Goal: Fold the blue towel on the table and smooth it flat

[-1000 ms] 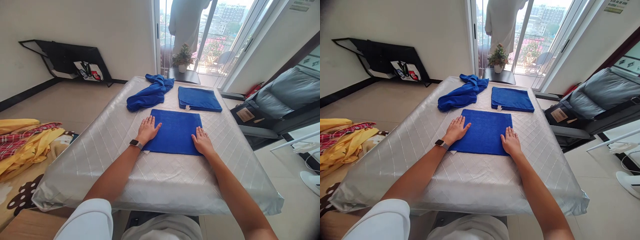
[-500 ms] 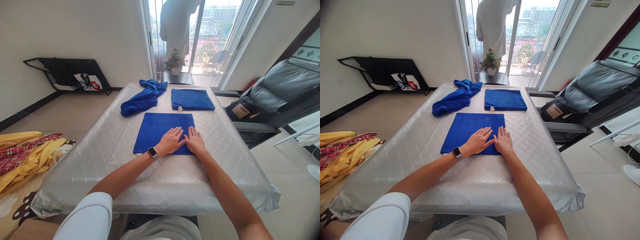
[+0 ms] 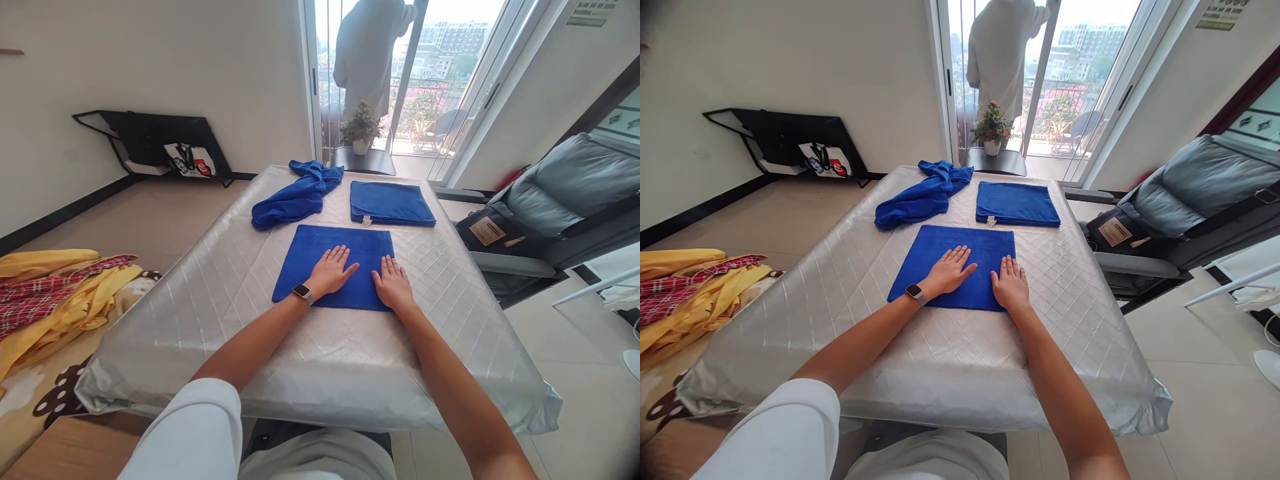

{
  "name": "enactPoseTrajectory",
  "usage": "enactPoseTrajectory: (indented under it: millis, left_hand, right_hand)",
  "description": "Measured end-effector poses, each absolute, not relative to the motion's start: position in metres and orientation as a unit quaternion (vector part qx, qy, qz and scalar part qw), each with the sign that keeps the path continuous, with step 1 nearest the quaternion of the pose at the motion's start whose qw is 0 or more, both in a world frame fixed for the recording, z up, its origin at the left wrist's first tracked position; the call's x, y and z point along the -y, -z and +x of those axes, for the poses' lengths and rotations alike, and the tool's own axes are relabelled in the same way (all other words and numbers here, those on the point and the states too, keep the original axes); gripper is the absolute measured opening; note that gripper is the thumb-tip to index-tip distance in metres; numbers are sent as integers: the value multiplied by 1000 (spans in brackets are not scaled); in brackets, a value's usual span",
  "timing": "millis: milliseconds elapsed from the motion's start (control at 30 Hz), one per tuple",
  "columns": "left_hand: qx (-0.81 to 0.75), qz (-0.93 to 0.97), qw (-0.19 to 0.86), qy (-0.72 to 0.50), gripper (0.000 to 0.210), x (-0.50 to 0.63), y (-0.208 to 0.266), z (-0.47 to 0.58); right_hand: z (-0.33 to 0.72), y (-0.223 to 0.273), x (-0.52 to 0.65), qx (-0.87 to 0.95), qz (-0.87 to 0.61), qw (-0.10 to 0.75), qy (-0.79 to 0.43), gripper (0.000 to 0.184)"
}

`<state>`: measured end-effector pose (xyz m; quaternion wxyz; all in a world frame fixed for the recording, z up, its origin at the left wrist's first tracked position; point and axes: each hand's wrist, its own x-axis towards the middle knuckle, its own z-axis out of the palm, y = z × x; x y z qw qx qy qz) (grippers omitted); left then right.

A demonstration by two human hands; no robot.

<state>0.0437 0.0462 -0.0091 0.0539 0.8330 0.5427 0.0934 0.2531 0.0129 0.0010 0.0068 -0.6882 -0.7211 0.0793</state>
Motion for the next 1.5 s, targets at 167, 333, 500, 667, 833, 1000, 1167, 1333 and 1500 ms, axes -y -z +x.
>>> enactPoseTrajectory:
  millis: [167, 333, 500, 667, 833, 1000, 1167, 1333, 1500]
  left_hand:
    - [-615, 784, 54, -62, 84, -29, 9, -31]
    - [-636, 766, 49, -76, 85, -15, 13, -58]
    - [-641, 761, 54, -90, 84, -14, 13, -56]
    - [-635, 764, 61, -102, 84, -15, 12, -56]
    - [-627, 771, 73, -87, 85, -15, 13, -61]
    - [-615, 782, 73, -70, 86, -13, 14, -68]
    - [-620, 781, 57, -54, 87, -10, 12, -70]
    - [-620, 778, 55, -89, 87, -4, -1, -62]
    - [-465, 874, 32, -138, 82, 18, -18, 3]
  right_hand:
    - [254, 0, -14, 718, -691, 4, -82, 71]
    - [256, 4, -17, 720, -690, 4, -74, 71]
    - [257, 6, -18, 725, -687, 5, -54, 70]
    - [257, -1, -11, 733, -680, 9, -25, 70]
    - [264, -4, 21, 766, -642, 30, 12, 68]
    - [268, 10, 45, 755, -655, 22, -31, 70]
    - [266, 13, 44, 750, -660, 18, -49, 71]
    - [266, 10, 44, 749, -659, 22, -65, 71]
    - [264, 11, 45, 753, -656, 27, -53, 70]
